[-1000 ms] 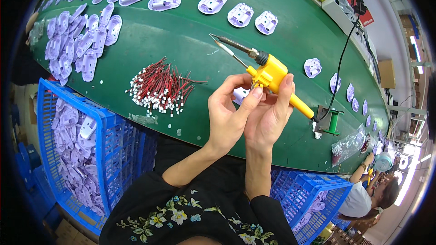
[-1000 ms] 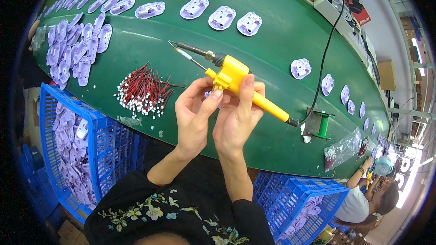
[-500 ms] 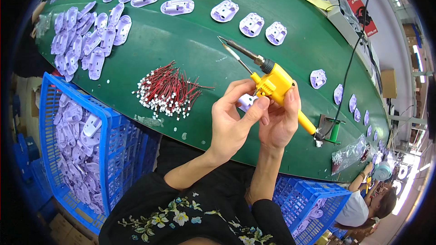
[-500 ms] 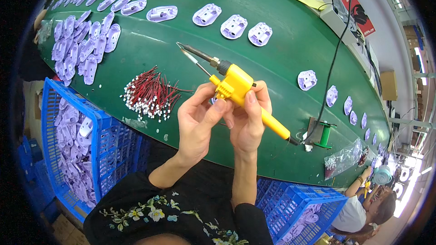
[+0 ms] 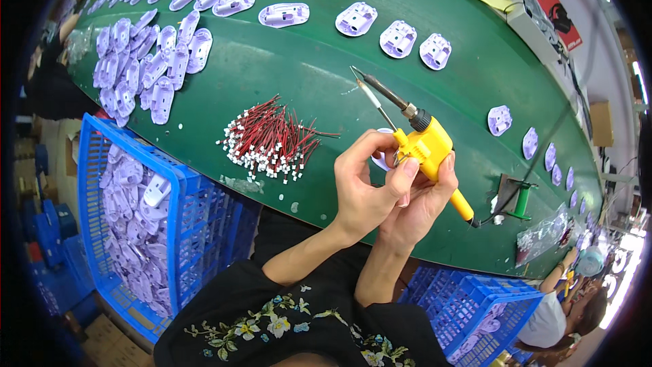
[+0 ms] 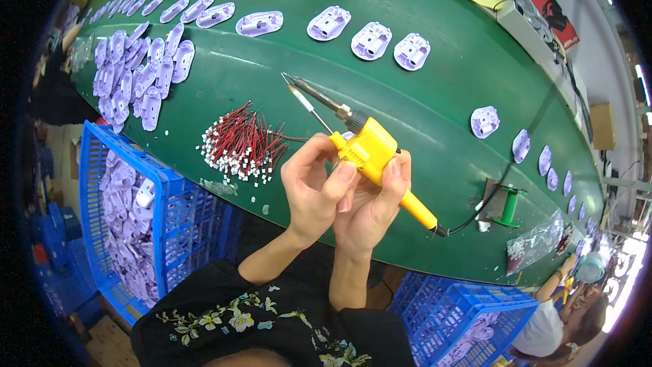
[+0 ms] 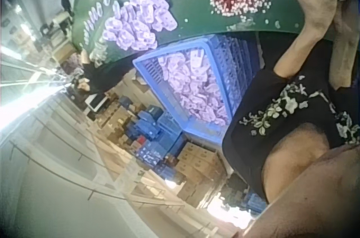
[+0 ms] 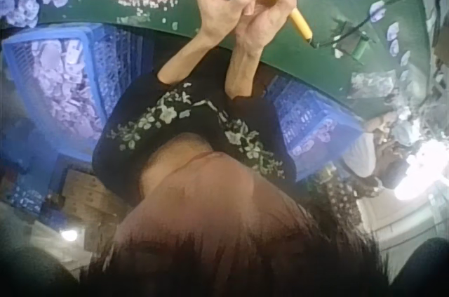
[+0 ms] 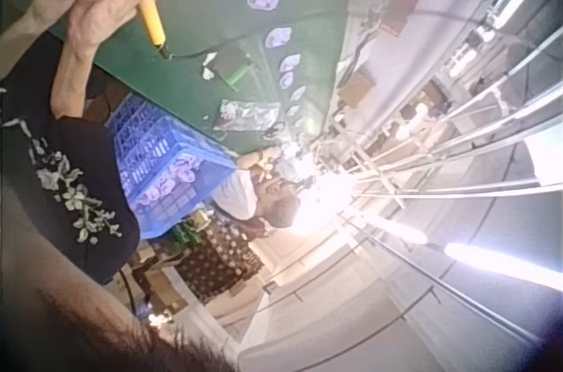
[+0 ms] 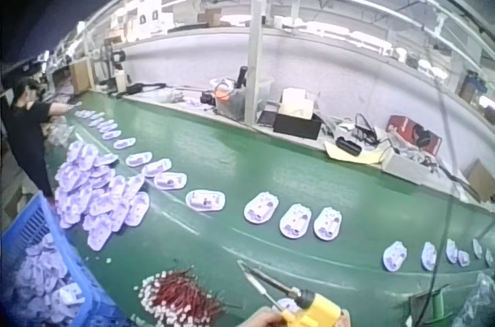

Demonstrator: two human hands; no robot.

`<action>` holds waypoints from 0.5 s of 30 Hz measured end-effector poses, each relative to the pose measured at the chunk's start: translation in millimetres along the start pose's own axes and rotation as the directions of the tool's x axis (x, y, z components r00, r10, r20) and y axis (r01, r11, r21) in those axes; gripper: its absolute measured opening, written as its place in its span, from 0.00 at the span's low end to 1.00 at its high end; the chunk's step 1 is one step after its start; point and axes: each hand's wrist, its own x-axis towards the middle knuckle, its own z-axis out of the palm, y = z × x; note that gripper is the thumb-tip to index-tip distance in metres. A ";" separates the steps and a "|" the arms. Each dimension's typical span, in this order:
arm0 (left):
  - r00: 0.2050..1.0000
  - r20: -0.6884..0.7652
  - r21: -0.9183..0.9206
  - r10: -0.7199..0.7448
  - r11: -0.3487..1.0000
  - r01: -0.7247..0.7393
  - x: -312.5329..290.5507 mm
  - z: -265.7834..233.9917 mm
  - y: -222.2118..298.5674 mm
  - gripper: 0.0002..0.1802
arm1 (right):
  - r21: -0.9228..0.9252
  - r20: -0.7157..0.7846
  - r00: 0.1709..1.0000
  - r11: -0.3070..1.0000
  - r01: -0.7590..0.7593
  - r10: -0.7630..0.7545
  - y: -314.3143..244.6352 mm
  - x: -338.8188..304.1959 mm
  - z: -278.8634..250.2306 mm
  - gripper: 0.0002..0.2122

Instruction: Soldering wires onto small electronic components on an assembly line.

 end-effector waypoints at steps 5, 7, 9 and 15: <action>0.998 0.062 -0.030 -0.024 0.999 0.026 -5.7 8.7 -3.1 0.17 | -0.006 -0.118 0.993 1.000 0.013 -0.014 -10.2 -10.3 -0.7 0.18; 0.995 0.101 0.085 0.021 0.996 -0.030 -4.3 7.3 0.1 0.20 | 0.061 -0.183 0.982 0.998 -0.032 0.042 -13.2 -13.8 2.3 0.17; 0.995 0.091 0.067 0.045 0.996 -0.051 -8.4 11.1 -1.0 0.21 | 0.143 -0.136 0.988 0.988 -0.054 0.074 -18.5 -19.5 0.5 0.17; 0.981 0.127 0.141 0.149 0.976 -0.166 -15.8 14.0 2.4 0.23 | 0.311 -0.180 0.972 0.946 -0.090 0.152 -22.7 -26.6 -12.2 0.19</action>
